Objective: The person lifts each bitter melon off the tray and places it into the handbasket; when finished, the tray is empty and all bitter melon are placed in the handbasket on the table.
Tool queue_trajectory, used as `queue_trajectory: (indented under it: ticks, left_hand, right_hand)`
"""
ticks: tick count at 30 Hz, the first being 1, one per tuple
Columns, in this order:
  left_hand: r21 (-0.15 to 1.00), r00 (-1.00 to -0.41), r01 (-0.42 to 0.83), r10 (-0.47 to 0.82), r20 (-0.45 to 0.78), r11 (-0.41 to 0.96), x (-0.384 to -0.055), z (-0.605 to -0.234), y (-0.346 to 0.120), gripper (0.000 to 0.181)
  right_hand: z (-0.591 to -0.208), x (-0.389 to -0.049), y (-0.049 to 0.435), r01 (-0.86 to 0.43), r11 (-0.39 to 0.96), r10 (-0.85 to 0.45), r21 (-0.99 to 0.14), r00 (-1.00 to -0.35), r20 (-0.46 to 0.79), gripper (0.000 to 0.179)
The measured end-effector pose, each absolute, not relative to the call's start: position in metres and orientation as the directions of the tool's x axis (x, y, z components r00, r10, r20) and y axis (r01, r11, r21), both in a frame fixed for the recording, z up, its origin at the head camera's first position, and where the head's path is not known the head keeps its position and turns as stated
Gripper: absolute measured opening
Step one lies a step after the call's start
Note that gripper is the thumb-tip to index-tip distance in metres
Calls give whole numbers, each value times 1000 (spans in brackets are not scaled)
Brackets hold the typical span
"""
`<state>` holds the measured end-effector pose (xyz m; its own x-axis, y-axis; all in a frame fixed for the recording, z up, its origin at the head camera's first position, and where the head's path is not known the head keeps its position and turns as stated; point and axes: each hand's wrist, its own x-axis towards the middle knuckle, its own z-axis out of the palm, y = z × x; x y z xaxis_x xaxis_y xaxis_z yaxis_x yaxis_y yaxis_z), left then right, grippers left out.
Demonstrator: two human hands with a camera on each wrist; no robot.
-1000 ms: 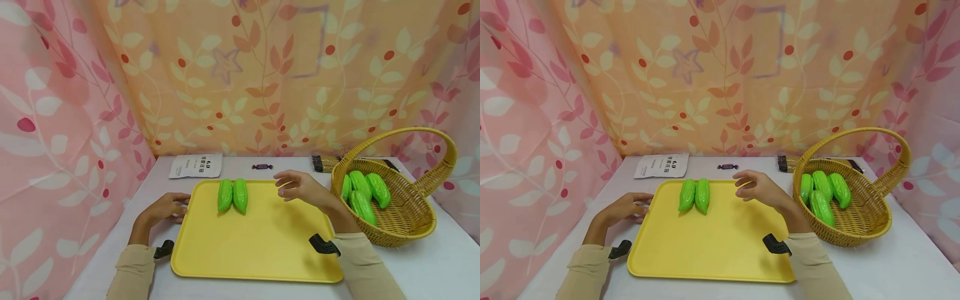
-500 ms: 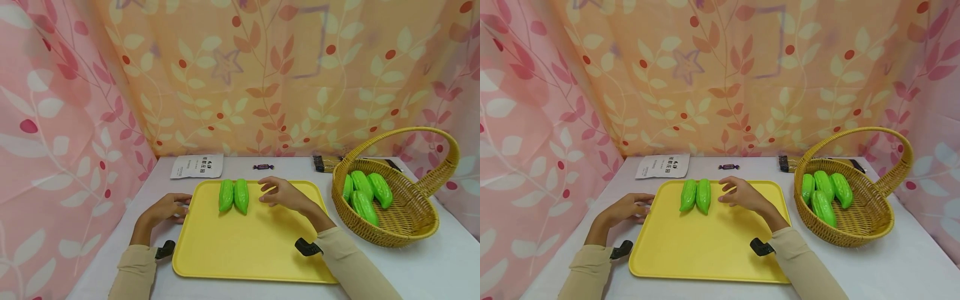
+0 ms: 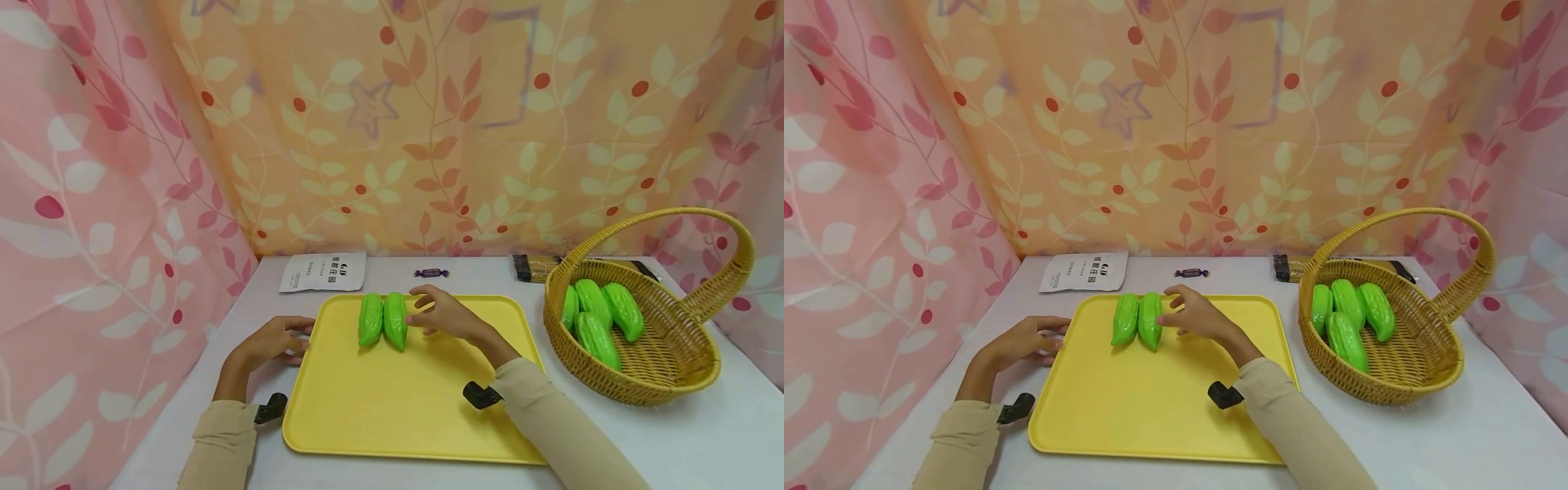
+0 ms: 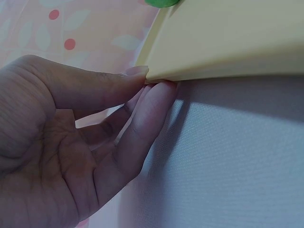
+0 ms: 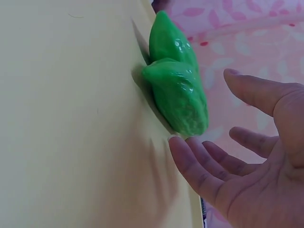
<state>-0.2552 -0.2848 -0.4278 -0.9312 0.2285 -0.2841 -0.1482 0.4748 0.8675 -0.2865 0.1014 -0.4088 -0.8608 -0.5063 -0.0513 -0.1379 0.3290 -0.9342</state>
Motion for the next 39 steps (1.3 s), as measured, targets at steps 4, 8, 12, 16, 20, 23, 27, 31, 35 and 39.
queue_trajectory:
  ticks: [4, 8, 12, 16, 20, 23, 27, 31, 35, 39]
  left_hand:
    - [866, -932, -146, 228, -283, 478, -254, -427, -285, 65]
    - [869, -931, -147, 231, -283, 473, -254, -428, -285, 65]
    - [871, -931, -146, 231, -281, 470, -255, -428, -286, 66]
    - [869, -932, -142, 232, -279, 474, -256, -428, -286, 65]
    - [869, -932, -142, 231, -279, 474, -256, -428, -285, 64]
    - [870, -932, -143, 232, -279, 472, -256, -428, -285, 65]
    - [873, -930, -134, 245, -274, 468, -254, -427, -285, 65]
    - [876, -930, -134, 247, -273, 464, -254, -427, -286, 65]
    - [874, -932, -139, 237, -275, 465, -255, -428, -286, 64]
    - [870, -932, -137, 236, -274, 473, -255, -429, -286, 64]
  right_hand:
    - [-412, -291, 94, -127, 350, -496, -928, -865, -69, 76]
    - [-413, -294, 87, -113, 370, -480, -922, -873, -85, 80]
    - [-414, -297, 81, -96, 371, -461, -924, -882, -94, 80]
    - [-416, -299, 75, -84, 367, -449, -927, -888, -97, 78]
    - [-418, -300, 71, -81, 368, -441, -926, -892, -98, 74]
    - [-419, -301, 68, -77, 378, -432, -922, -896, -102, 72]
    - [-421, -303, 63, -73, 392, -426, -917, -898, -110, 70]
    - [-421, -303, 59, -75, 387, -416, -919, -903, -102, 70]
    - [-423, -303, 57, -68, 371, -404, -926, -910, -95, 71]
    - [-424, -304, 56, -47, 361, -392, -931, -914, -106, 74]
